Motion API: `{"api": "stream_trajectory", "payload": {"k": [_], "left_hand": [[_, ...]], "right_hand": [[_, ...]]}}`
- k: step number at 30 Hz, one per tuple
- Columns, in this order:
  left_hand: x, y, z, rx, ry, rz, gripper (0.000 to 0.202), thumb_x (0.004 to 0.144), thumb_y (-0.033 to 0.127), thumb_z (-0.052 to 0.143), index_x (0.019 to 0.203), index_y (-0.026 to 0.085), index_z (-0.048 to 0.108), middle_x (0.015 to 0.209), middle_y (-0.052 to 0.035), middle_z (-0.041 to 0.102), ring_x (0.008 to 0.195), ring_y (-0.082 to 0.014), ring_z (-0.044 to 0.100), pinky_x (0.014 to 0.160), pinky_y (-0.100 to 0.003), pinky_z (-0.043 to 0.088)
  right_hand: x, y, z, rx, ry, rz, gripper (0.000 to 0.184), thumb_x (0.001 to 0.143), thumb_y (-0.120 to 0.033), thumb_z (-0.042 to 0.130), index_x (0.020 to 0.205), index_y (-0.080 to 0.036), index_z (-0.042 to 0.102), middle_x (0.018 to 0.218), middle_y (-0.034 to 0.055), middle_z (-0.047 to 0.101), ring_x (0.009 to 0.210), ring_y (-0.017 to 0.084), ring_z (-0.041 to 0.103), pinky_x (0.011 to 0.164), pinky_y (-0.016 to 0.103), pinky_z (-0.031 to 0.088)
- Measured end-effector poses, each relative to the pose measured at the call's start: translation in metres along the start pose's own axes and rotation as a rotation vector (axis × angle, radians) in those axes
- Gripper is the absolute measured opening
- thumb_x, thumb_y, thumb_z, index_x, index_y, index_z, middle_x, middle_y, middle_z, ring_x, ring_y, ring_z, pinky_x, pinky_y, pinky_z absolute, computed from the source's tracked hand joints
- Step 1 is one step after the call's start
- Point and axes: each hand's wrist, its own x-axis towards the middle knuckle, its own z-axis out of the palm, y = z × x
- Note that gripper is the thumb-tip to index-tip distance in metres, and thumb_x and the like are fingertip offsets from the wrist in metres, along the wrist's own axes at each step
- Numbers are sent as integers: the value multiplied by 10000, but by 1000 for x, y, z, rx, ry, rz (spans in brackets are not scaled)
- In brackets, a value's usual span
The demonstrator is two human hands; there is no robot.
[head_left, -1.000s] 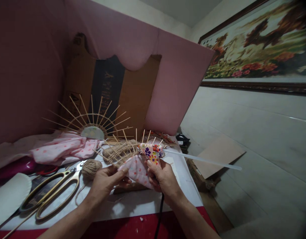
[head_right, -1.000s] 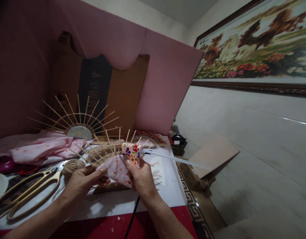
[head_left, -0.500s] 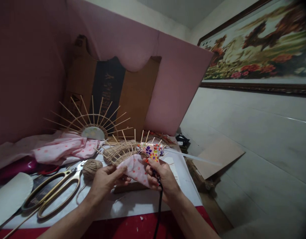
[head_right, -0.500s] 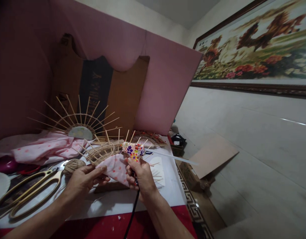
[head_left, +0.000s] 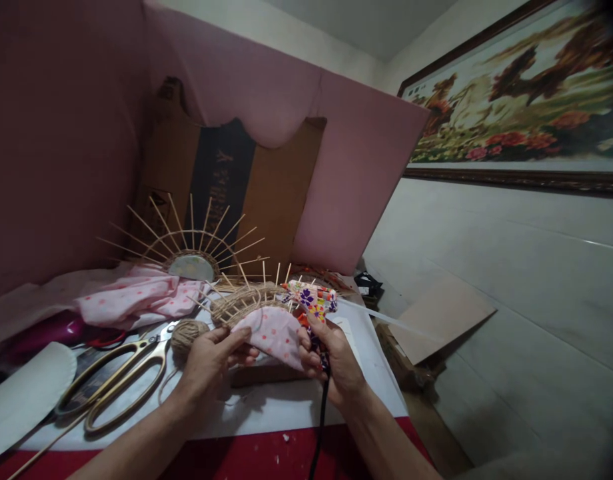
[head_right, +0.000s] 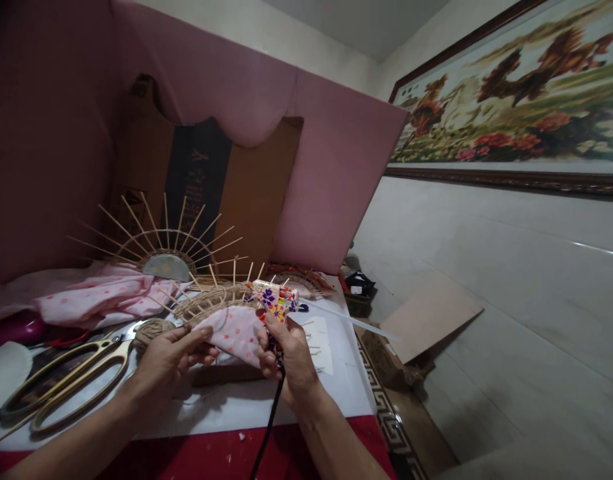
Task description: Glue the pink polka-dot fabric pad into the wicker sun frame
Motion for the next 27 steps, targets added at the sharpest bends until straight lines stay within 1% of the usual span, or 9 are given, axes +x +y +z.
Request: {"api": "stream_trajectory", "payload": {"k": [5, 10, 12, 14, 16, 19, 21, 23, 27], "left_hand": [[3, 1, -3, -36, 21, 63, 255, 555, 237, 800, 670, 73, 642, 580, -50, 661, 500, -162, 639, 469, -238, 527], [6, 7, -6, -75, 79, 135, 239, 566, 239, 791, 671, 95, 633, 571, -26, 658, 528, -156, 648, 517, -230, 543], [7, 12, -7, -92, 100, 185, 224, 595, 243, 776, 705, 98, 644, 603, -27, 674, 548, -148, 654, 563, -228, 555], [8, 19, -7, -129, 117, 263, 203, 628, 238, 758, 741, 101, 660, 642, -27, 688, 572, -138, 658, 596, -219, 560], [8, 26, -6, -184, 140, 333, 165, 642, 210, 746, 752, 112, 673, 659, -13, 692, 572, -122, 652, 592, -196, 556], [6, 34, -4, -205, 156, 393, 88, 643, 168, 733, 701, 130, 679, 633, 2, 685, 546, -118, 638, 566, -191, 558], [4, 36, -4, -183, 145, 401, 63, 648, 164, 727, 684, 139, 682, 623, 1, 684, 546, -126, 636, 568, -203, 564], [2, 35, -3, -169, 126, 388, 74, 655, 173, 729, 712, 143, 691, 653, -1, 691, 563, -128, 639, 580, -207, 566], [-1, 33, -2, -179, 97, 332, 111, 653, 172, 737, 754, 146, 699, 705, -4, 698, 589, -121, 645, 597, -196, 562]], "right_hand": [[-6, -9, 0, 11, 45, -27, 375, 748, -483, 664, 656, -161, 495, 524, -64, 489, 313, 8, 301, 251, 113, 206], [-33, -17, -17, -69, 237, -137, 321, 724, -447, 700, 774, -164, 558, 652, -16, 592, 412, 71, 493, 273, 148, 361], [-49, -16, -28, -116, 340, -95, 325, 712, -450, 712, 770, -168, 561, 647, -23, 583, 424, 74, 496, 282, 153, 379], [-62, -13, -40, -196, 430, -4, 352, 714, -479, 702, 713, -155, 564, 593, -29, 561, 396, 56, 461, 305, 146, 381], [-68, -10, -53, -326, 470, 49, 410, 725, -512, 679, 633, -126, 577, 517, -26, 525, 384, 37, 427, 325, 125, 360], [-59, -9, -71, -479, 492, 62, 463, 747, -512, 655, 534, -109, 577, 412, -50, 424, 339, 17, 352, 300, 112, 276], [-47, -11, -82, -456, 566, 80, 400, 769, -463, 649, 570, -122, 588, 436, -37, 483, 311, 23, 350, 282, 131, 270], [-35, -12, -90, -434, 595, 98, 318, 795, -406, 630, 650, -125, 607, 506, -7, 570, 312, 35, 402, 288, 140, 300], [-27, -13, -96, -432, 584, 148, 213, 771, -333, 650, 757, -123, 613, 591, 32, 642, 371, 72, 515, 293, 135, 300]]}}
